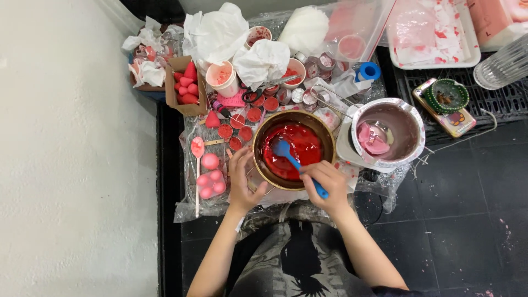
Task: The person is mixing red and pink wax in different containers and pouring it as part of candle making.
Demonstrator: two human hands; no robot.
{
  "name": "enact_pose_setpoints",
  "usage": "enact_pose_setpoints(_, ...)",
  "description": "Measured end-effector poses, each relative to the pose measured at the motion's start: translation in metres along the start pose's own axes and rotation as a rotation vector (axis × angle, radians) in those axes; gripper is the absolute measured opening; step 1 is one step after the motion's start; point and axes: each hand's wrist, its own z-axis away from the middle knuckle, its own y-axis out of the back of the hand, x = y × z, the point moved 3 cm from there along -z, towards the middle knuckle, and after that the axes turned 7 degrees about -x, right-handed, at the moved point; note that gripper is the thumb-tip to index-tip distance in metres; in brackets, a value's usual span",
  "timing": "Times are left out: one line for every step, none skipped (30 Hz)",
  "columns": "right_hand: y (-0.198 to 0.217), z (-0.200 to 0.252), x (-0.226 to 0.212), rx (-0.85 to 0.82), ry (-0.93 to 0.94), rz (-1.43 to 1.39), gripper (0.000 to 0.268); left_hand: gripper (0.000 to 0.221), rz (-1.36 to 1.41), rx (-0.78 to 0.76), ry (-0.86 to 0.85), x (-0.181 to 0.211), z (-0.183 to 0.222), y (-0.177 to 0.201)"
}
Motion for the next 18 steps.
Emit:
enact_pose_setpoints(-0.002, 0.01, 0.014, 0.005, 0.001, 0.0, 0.014, 0.075, -0.002, -0.001, -0.004, 0.001, -0.001, 0.001)
enact_pose_setpoints(-0.004, 0.019, 0.027, 0.017, 0.027, -0.071, 0.014, 0.075, 0.035, -0.001, 0.006, 0.001, -0.001, 0.001)
enact_pose_setpoints(-0.005, 0.03, 0.04, 0.026, 0.05, -0.14, 0.017, 0.074, 0.074, -0.001, 0.02, 0.002, 0.0, 0.0)
enact_pose_setpoints(-0.008, 0.037, 0.048, 0.027, 0.049, -0.138, 0.017, 0.074, 0.075, -0.003, 0.018, 0.0, -0.001, 0.001)
enact_pose_setpoints(-0.007, 0.044, 0.057, 0.081, -0.012, -0.102, 0.017, 0.074, 0.021, 0.005, 0.005, -0.001, 0.0, 0.0)
enact_pose_setpoints(-0.007, 0.052, 0.066, 0.135, -0.073, -0.066, 0.017, 0.074, -0.034, 0.013, -0.009, -0.003, 0.001, 0.0)
enact_pose_setpoints(-0.004, 0.043, 0.052, 0.136, -0.078, -0.062, 0.017, 0.074, -0.029, 0.01, -0.009, -0.001, 0.0, 0.0)
enact_pose_setpoints(-0.002, 0.033, 0.036, 0.042, -0.046, 0.044, 0.003, 0.074, -0.021, 0.007, -0.007, 0.0, 0.0, 0.0)
enact_pose_setpoints(-0.002, 0.023, 0.021, -0.05, -0.017, 0.147, 0.015, 0.075, -0.014, 0.001, -0.006, 0.002, -0.002, 0.001)
enact_pose_setpoints(-0.006, 0.027, 0.024, -0.047, -0.024, 0.149, 0.015, 0.075, -0.011, -0.006, -0.008, 0.001, 0.0, 0.0)
enact_pose_setpoints(-0.009, 0.03, 0.026, -0.069, 0.021, 0.173, 0.019, 0.074, -0.015, 0.006, -0.015, 0.001, 0.0, 0.0)
enact_pose_setpoints(-0.013, 0.033, 0.029, -0.092, 0.066, 0.197, 0.024, 0.074, -0.018, 0.017, -0.023, 0.0, 0.0, -0.001)
enact_pose_setpoints(-0.011, 0.033, 0.028, -0.091, 0.063, 0.196, 0.024, 0.074, -0.018, 0.014, -0.022, 0.001, 0.0, -0.001)
enact_pose_setpoints(-0.009, 0.034, 0.028, -0.097, 0.035, 0.199, 0.023, 0.074, -0.031, 0.017, -0.02, 0.001, 0.0, 0.0)
enact_pose_setpoints(-0.007, 0.034, 0.028, -0.104, 0.008, 0.202, 0.023, 0.075, -0.044, 0.022, -0.019, 0.002, -0.001, -0.001)
enact_pose_setpoints(-0.006, 0.033, 0.029, -0.103, 0.007, 0.202, 0.023, 0.075, -0.044, 0.02, -0.019, 0.002, -0.001, 0.0)
enact_pose_setpoints(-0.006, 0.032, 0.028, -0.134, 0.007, 0.188, 0.028, 0.074, -0.03, 0.018, -0.007, 0.002, -0.001, 0.0)
enact_pose_setpoints(-0.005, 0.031, 0.028, -0.164, 0.007, 0.173, 0.032, 0.073, -0.017, 0.016, 0.005, 0.002, -0.001, -0.001)
